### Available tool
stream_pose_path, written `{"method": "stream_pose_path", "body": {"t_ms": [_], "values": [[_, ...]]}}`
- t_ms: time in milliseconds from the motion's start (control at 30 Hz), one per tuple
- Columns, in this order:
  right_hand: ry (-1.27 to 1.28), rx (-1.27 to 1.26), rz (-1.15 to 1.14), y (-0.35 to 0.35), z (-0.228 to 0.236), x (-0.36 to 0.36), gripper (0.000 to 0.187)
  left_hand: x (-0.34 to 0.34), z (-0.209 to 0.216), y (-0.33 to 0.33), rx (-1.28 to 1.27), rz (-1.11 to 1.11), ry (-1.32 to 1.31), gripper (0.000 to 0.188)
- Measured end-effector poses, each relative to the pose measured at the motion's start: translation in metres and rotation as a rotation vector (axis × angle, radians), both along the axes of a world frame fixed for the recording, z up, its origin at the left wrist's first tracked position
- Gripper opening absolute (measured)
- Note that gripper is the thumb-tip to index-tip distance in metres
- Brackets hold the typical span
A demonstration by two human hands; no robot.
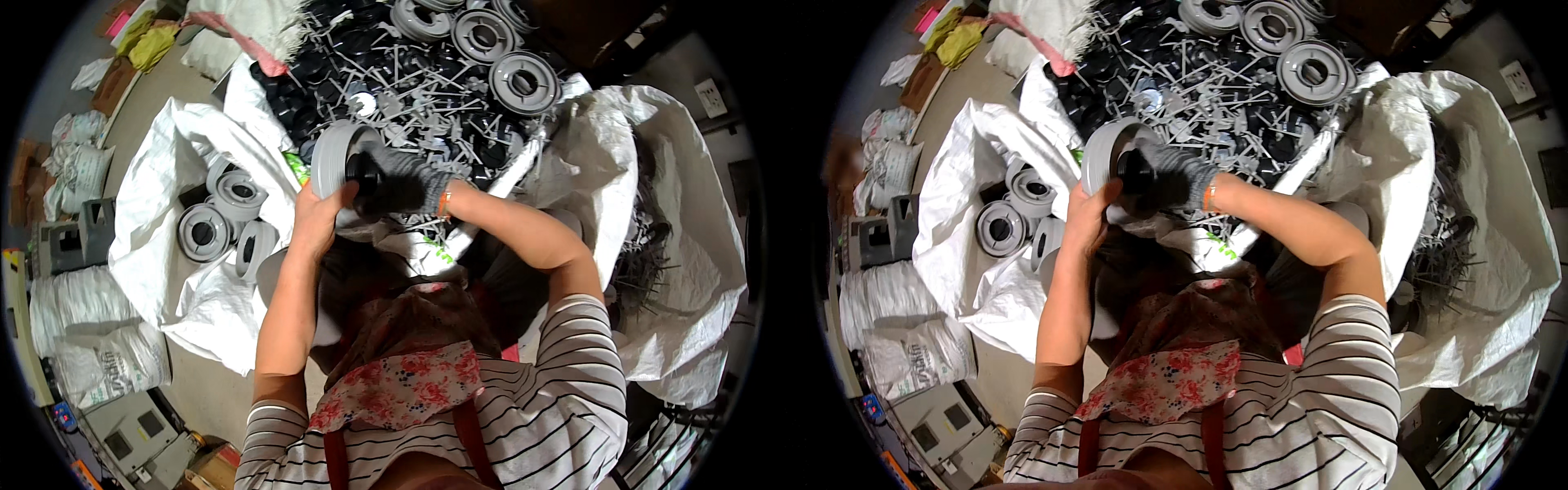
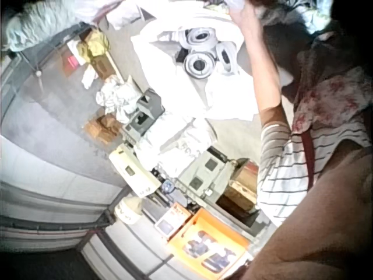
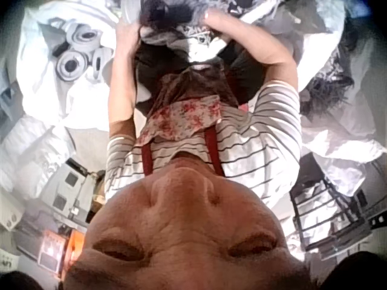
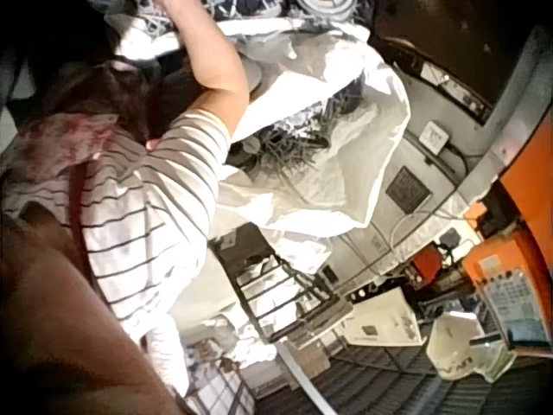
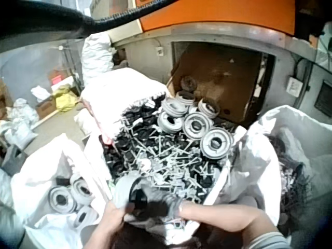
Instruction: The person sits on the floor and sorts grey circular plastic parts from a large white sack filled with mixed plastic waste. They pick up individual parts, inspect them, and place them into a separate white sack to their left.
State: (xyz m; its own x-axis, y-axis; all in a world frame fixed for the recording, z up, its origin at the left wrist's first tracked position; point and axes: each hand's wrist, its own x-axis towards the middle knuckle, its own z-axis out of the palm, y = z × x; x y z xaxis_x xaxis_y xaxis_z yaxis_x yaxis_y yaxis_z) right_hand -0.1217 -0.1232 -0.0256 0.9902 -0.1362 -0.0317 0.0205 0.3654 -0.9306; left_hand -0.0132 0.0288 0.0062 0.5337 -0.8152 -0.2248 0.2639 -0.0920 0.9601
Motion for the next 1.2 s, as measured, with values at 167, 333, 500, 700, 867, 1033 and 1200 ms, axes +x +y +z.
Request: {"method": "stream_pose_path", "body": {"t_ms": [167, 333, 500, 700, 867, 1033, 1200], "values": [[0.400, -0.167, 0.063, -0.036, 0.011, 0.007, 0.045, -0.006, 0.034, 0.005, 0.227, 0.223, -0.530, 0.057], [0.656, -1.739, -0.617, -0.182, 0.003, -0.040, 0.054, 0.032, 0.027, 0.018, 0.219, 0.810, -0.785, 0.098], [0.980, -2.248, -0.656, -0.275, -0.117, -0.150, 0.055, 0.011, 0.023, -0.006, 0.189, 0.449, -0.510, 0.083], [0.670, -1.486, -0.791, -0.175, 0.010, -0.034, 0.056, 0.016, 0.006, -0.006, 0.048, 0.279, 0.189, 0.064], [0.064, -1.316, -0.514, -0.105, 0.031, 0.003, 0.031, 0.006, 0.005, -0.011, -0.141, 0.191, 0.350, 0.047], [0.260, -1.068, -0.515, -0.109, 0.005, 0.027, 0.027, 0.011, 0.022, 0.004, -0.202, 0.334, 0.475, 0.045], [0.867, -1.576, -0.438, -0.219, -0.070, -0.005, 0.029, 0.023, -0.001, 0.005, -0.191, 0.347, 0.275, 0.023]]}}
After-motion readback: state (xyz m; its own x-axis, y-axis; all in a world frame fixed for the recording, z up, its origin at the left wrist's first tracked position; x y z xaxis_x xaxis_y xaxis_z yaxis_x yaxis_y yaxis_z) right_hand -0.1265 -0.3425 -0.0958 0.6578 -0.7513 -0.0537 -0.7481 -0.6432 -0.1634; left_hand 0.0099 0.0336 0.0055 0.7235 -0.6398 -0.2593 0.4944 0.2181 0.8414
